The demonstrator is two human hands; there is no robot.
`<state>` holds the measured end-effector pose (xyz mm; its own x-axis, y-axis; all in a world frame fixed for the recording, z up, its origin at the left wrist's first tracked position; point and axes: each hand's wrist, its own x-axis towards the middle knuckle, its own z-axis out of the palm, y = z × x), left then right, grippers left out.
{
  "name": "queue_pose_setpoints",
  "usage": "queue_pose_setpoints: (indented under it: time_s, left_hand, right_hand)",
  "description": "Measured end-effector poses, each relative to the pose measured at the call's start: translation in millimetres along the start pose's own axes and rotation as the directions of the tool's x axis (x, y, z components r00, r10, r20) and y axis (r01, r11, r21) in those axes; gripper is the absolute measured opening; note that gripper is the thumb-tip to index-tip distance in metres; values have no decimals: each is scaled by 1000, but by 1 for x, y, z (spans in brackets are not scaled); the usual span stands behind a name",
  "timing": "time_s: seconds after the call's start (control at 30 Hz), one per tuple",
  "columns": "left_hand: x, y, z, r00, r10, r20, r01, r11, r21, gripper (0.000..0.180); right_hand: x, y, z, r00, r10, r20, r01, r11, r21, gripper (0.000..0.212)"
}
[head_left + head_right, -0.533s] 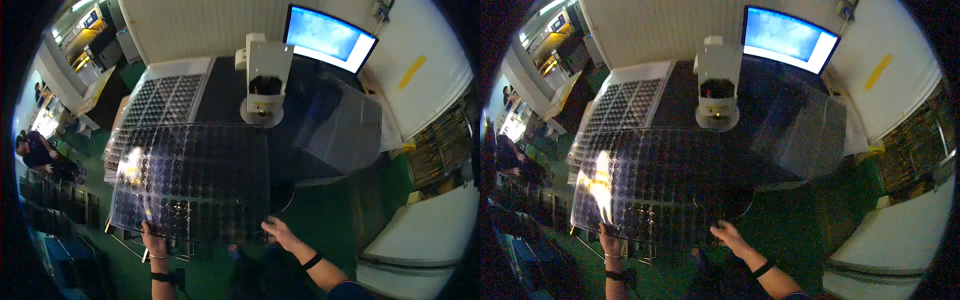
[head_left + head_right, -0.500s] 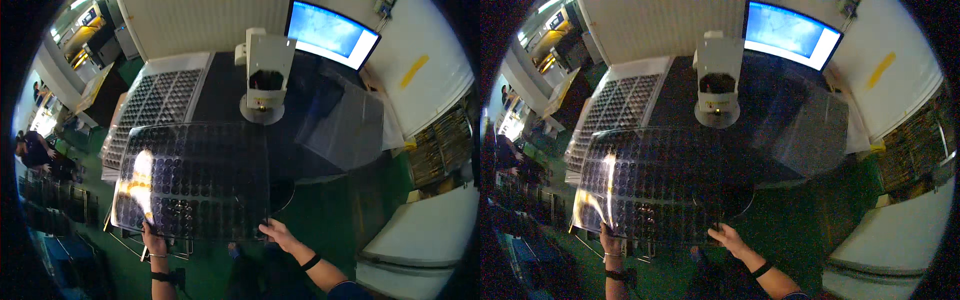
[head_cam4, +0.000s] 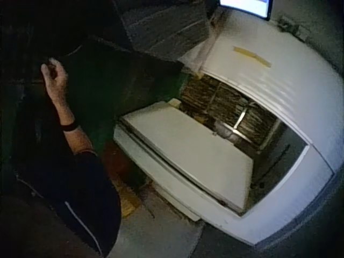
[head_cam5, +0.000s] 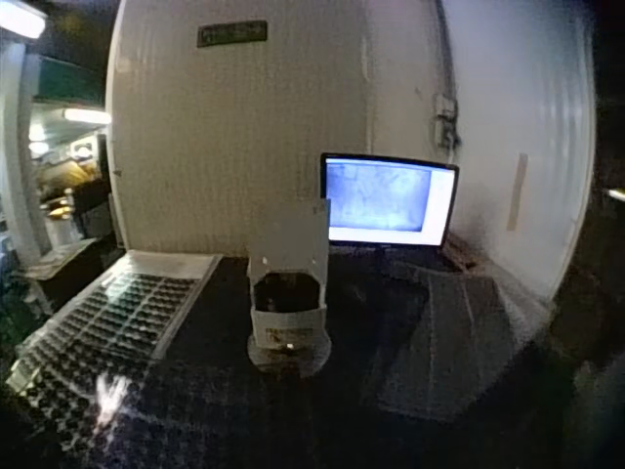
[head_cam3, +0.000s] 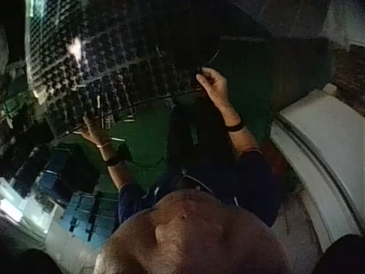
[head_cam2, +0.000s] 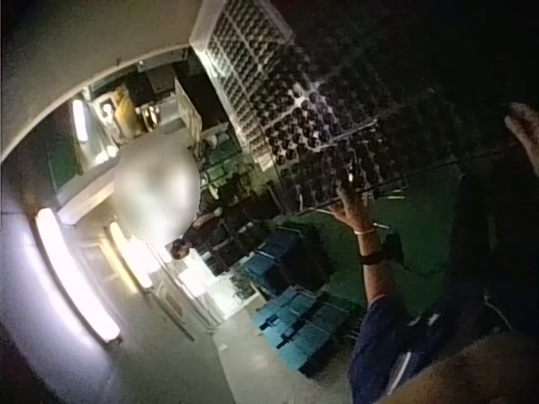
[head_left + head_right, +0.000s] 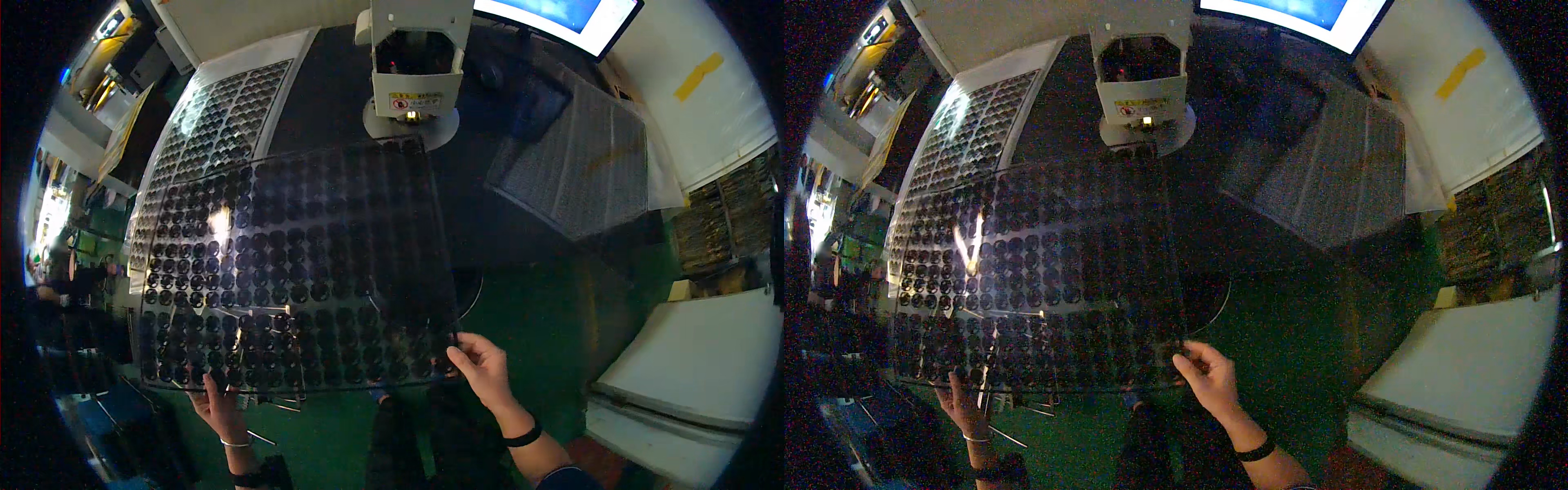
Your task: Inspecting large sheets of circular components using an inspection monitor and manual handling.
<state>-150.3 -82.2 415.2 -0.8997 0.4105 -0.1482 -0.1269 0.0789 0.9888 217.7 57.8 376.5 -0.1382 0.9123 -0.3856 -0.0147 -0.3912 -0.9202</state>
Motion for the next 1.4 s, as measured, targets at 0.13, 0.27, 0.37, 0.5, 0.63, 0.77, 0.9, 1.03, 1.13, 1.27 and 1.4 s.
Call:
queue_pose_setpoints:
  time_s: [0.13, 0.27, 0.37, 0.5, 0.63, 0.77, 0.9, 1.03, 1.13, 1.27, 1.4]
  left_hand:
    - [-1, -5, 9, 983, 185, 8, -185, 981, 50, 42]
    - [4, -11, 16, 982, 188, -32, -187, 982, 13, 36]
    - [8, -10, 16, 979, 202, -5, -202, 979, 6, 34]
    - [8, -12, 15, 983, 173, 60, -171, 985, -35, 34]
    - [10, -17, 15, 983, 183, -32, -183, 983, 2, 35]
    - [13, -18, 14, 980, 199, 4, -199, 980, 31, 37]
    - [15, -18, 16, 987, 143, 68, -138, 987, -78, 37]
    - [16, -19, 21, 987, 150, 63, -146, 988, -54, 37]
    - [16, -18, 24, 988, 146, 54, -144, 989, -45, 36]
    - [15, -17, 28, 986, 161, 45, -158, 986, -51, 32]
    - [13, -15, 31, 990, 139, 25, -138, 990, -41, 30]
  right_hand:
    - [7, -11, -3, 992, -125, -27, 122, 989, -86, 33]
    - [16, -16, -4, 984, -175, -29, 170, 977, -128, 33]
    - [23, -16, -4, 973, -230, -28, 223, 962, -161, 29]
    - [28, -17, -2, 969, -244, -40, 236, 962, -137, 27]
    - [28, -20, -2, 969, -242, -54, 229, 958, -171, 28]
    - [30, -23, -2, 969, -241, -52, 229, 958, -170, 28]
    - [31, -25, -2, 969, -240, -54, 231, 963, -136, 28]
    - [33, -26, -2, 969, -239, -56, 230, 964, -137, 28]
    - [34, -27, -2, 963, -264, -47, 252, 951, -177, 28]
    - [34, -26, -2, 971, -234, -58, 223, 964, -146, 28]
    - [35, -25, -3, 972, -225, -72, 215, 968, -129, 29]
